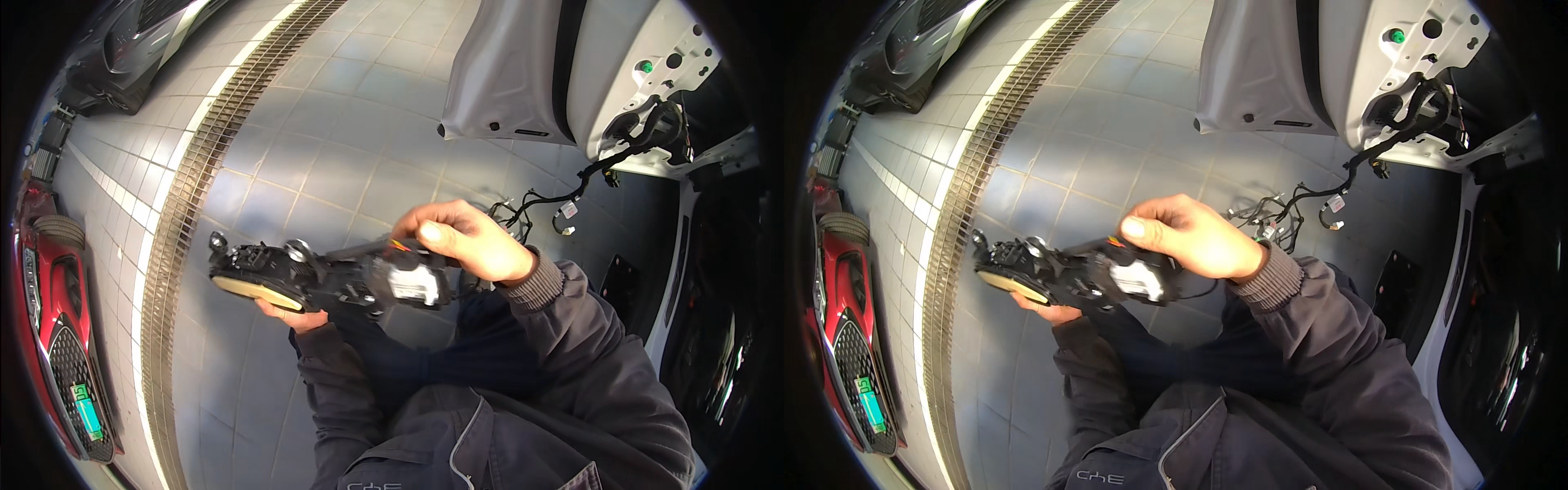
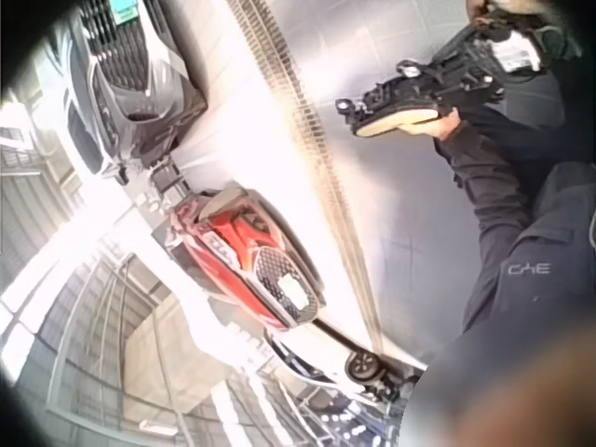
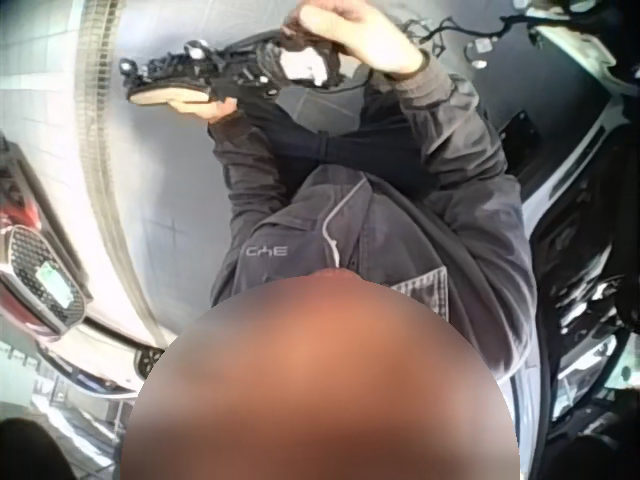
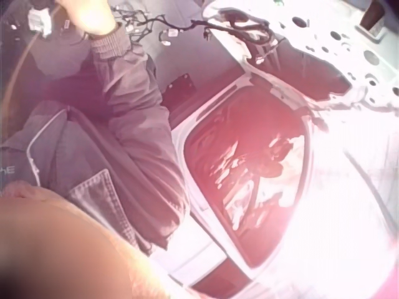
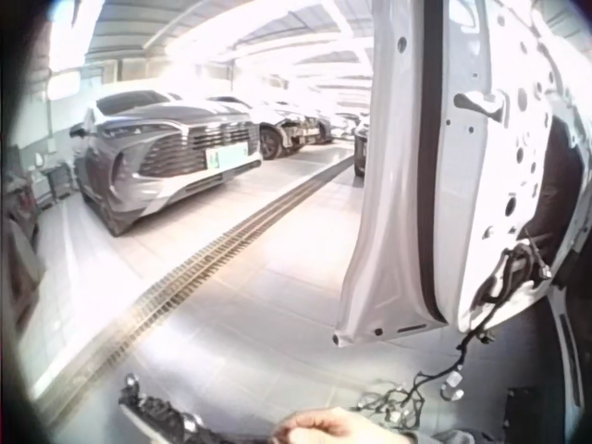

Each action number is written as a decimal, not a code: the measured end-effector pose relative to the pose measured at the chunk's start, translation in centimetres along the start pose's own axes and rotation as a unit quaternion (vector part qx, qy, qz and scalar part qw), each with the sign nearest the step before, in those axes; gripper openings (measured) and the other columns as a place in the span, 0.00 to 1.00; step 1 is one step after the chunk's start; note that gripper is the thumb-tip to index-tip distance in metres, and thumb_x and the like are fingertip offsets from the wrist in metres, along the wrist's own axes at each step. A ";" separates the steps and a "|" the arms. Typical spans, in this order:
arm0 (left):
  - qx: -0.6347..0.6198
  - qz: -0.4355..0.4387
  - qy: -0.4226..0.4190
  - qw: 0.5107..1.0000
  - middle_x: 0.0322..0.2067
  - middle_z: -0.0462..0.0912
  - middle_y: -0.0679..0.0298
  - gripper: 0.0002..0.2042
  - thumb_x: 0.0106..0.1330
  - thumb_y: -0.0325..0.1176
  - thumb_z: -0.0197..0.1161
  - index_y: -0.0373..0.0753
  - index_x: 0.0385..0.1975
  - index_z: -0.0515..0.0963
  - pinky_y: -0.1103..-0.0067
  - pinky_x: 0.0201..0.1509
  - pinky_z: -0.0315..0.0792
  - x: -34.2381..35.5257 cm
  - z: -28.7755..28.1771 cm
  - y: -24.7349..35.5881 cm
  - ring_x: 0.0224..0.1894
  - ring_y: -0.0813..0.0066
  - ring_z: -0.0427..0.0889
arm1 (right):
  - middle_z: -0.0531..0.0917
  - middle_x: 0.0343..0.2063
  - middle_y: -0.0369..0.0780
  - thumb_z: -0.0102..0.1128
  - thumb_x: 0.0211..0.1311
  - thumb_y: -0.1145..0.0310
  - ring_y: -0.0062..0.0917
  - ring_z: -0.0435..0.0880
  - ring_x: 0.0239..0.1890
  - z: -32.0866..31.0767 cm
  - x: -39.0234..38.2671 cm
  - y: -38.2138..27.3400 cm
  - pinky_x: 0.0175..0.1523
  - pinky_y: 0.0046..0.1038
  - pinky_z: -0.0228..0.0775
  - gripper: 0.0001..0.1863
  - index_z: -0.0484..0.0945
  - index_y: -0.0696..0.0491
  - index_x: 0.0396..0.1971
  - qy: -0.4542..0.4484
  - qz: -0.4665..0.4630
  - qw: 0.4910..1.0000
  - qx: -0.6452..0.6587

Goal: The person applies masking tape to a black car door handle assembly, then connects a wiring harness and positions the unit into the car door frame.

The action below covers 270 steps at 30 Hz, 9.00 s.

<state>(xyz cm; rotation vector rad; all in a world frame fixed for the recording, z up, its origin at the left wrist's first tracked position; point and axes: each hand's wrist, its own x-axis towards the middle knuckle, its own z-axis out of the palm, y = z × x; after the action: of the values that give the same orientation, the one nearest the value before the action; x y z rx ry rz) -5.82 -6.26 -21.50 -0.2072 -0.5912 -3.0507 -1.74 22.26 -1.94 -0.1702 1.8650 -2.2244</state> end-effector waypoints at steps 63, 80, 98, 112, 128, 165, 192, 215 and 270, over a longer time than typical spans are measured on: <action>0.633 -0.255 -0.091 0.725 0.41 0.85 0.63 0.17 0.70 0.35 0.67 0.30 0.51 0.75 0.80 0.48 0.75 0.2 22.6 8.9 0.42 0.80 0.81 | 0.86 0.28 0.45 0.56 0.74 0.72 0.20 0.83 0.25 2.8 0.6 1.4 0.31 0.24 0.75 0.13 0.81 0.60 0.51 0.049 -0.211 0.941 -0.258; 0.659 -0.245 -0.176 0.689 0.42 0.86 0.59 0.14 0.72 0.26 0.58 0.32 0.55 0.78 0.81 0.47 0.77 4.2 20.9 4.6 0.40 0.78 0.83 | 0.84 0.28 0.49 0.60 0.70 0.69 0.43 0.84 0.30 3.2 1.3 3.7 0.36 0.35 0.76 0.10 0.83 0.60 0.42 0.006 -0.109 0.961 -0.253; 0.696 -0.218 -0.239 0.641 0.40 0.87 0.60 0.07 0.71 0.25 0.61 0.30 0.43 0.82 0.79 0.51 0.75 4.2 18.4 3.7 0.43 0.74 0.83 | 0.82 0.37 0.50 0.73 0.56 0.55 0.48 0.83 0.38 4.1 -0.7 5.4 0.44 0.40 0.78 0.35 0.72 0.65 0.55 0.014 -0.123 0.904 -0.409; 0.696 -0.281 -0.251 0.611 0.35 0.86 0.59 0.11 0.61 0.25 0.72 0.28 0.41 0.81 0.80 0.43 0.77 3.7 15.1 4.3 0.38 0.78 0.83 | 0.82 0.33 0.53 0.72 0.57 0.60 0.51 0.83 0.38 5.9 0.3 9.0 0.45 0.43 0.77 0.26 0.76 0.66 0.45 -0.007 -0.116 0.914 -0.388; 0.623 -0.305 -0.161 0.702 0.33 0.85 0.66 0.10 0.73 0.31 0.63 0.29 0.43 0.84 0.84 0.40 0.73 4.2 11.5 5.8 0.35 0.84 0.79 | 0.87 0.31 0.47 0.69 0.62 0.51 0.38 0.87 0.37 4.1 2.5 9.3 0.45 0.37 0.77 0.23 0.85 0.55 0.47 -0.064 0.030 0.969 -0.238; 0.461 -0.098 -0.126 0.873 0.56 0.78 0.46 0.31 0.67 0.35 0.64 0.30 0.67 0.62 0.61 0.61 0.76 10.1 13.2 15.3 0.55 0.51 0.81 | 0.84 0.32 0.53 0.53 0.58 0.82 0.49 0.85 0.35 8.5 -0.9 7.3 0.42 0.40 0.80 0.19 0.80 0.61 0.50 0.006 -0.161 0.979 -0.127; 0.439 -0.174 -0.296 0.830 0.60 0.73 0.41 0.47 0.62 0.28 0.67 0.32 0.77 0.42 0.66 0.64 0.73 3.2 25.1 7.5 0.61 0.55 0.77 | 0.84 0.41 0.59 0.78 0.47 0.46 0.47 0.87 0.44 7.1 -3.1 4.9 0.52 0.37 0.79 0.55 0.60 0.69 0.64 -0.060 0.072 0.989 -0.115; 0.460 -0.336 -0.125 0.812 0.70 0.63 0.45 0.51 0.64 0.73 0.53 0.35 0.75 0.51 0.62 0.71 0.66 0.4 10.6 5.6 0.67 0.56 0.70 | 0.85 0.46 0.43 0.80 0.49 0.67 0.28 0.84 0.50 7.6 0.0 8.8 0.60 0.30 0.74 0.34 0.73 0.60 0.55 0.012 0.027 0.994 0.109; 0.580 -0.346 -0.478 0.562 0.28 0.83 0.68 0.05 0.62 0.25 0.61 0.32 0.33 0.82 0.80 0.37 0.73 4.9 18.5 -2.3 0.31 0.81 0.78 | 0.85 0.45 0.46 0.66 0.62 0.41 0.37 0.85 0.50 0.4 -19.8 -5.7 0.57 0.42 0.81 0.33 0.80 0.60 0.47 0.252 -0.506 0.627 0.536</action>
<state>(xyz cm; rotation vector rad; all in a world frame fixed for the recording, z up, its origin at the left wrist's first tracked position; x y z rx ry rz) -8.45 2.79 -4.65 -1.8379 -2.9940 -1.7559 16.87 27.80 4.89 -0.4718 -0.0363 -4.0265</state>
